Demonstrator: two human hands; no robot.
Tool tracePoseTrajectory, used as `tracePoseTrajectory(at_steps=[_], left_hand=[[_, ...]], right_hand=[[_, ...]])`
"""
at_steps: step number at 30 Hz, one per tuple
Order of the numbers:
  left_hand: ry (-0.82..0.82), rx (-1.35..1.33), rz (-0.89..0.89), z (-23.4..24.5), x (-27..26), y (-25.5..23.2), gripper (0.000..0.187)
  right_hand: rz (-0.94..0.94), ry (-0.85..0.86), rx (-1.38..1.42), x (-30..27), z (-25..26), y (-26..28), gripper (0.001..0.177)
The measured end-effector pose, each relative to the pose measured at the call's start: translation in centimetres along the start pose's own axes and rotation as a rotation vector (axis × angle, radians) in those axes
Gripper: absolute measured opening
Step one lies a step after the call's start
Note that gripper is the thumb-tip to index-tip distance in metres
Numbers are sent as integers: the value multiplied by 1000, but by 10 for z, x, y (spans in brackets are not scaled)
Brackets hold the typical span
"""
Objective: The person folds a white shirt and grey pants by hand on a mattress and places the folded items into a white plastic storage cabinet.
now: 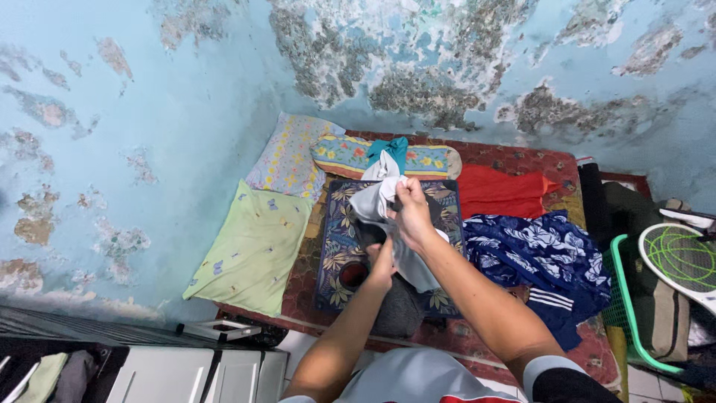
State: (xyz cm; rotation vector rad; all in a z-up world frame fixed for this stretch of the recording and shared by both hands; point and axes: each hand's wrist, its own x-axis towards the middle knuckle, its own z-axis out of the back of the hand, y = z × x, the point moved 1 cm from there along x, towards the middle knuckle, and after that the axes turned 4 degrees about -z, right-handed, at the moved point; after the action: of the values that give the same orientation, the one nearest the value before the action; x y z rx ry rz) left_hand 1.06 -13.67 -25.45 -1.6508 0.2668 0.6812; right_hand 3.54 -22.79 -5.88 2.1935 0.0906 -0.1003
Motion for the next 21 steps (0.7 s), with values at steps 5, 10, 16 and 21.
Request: tracePoseTrajectory(at_steps=[5,10,16,21], left_hand=[[13,64,-111,-4,12,-25,74],[36,59,-217,-8,14,-29,74],[47,509,-453,-21,22,-37,67],[224,912,-790,16,38,-27,39]], right_hand=[[69,28,73,-19,-13,6,13],[126,64,114,-24,-11,16,15],[179,71,140,-24,-8,23,14],[272,-45,200,-12,13,73,7]])
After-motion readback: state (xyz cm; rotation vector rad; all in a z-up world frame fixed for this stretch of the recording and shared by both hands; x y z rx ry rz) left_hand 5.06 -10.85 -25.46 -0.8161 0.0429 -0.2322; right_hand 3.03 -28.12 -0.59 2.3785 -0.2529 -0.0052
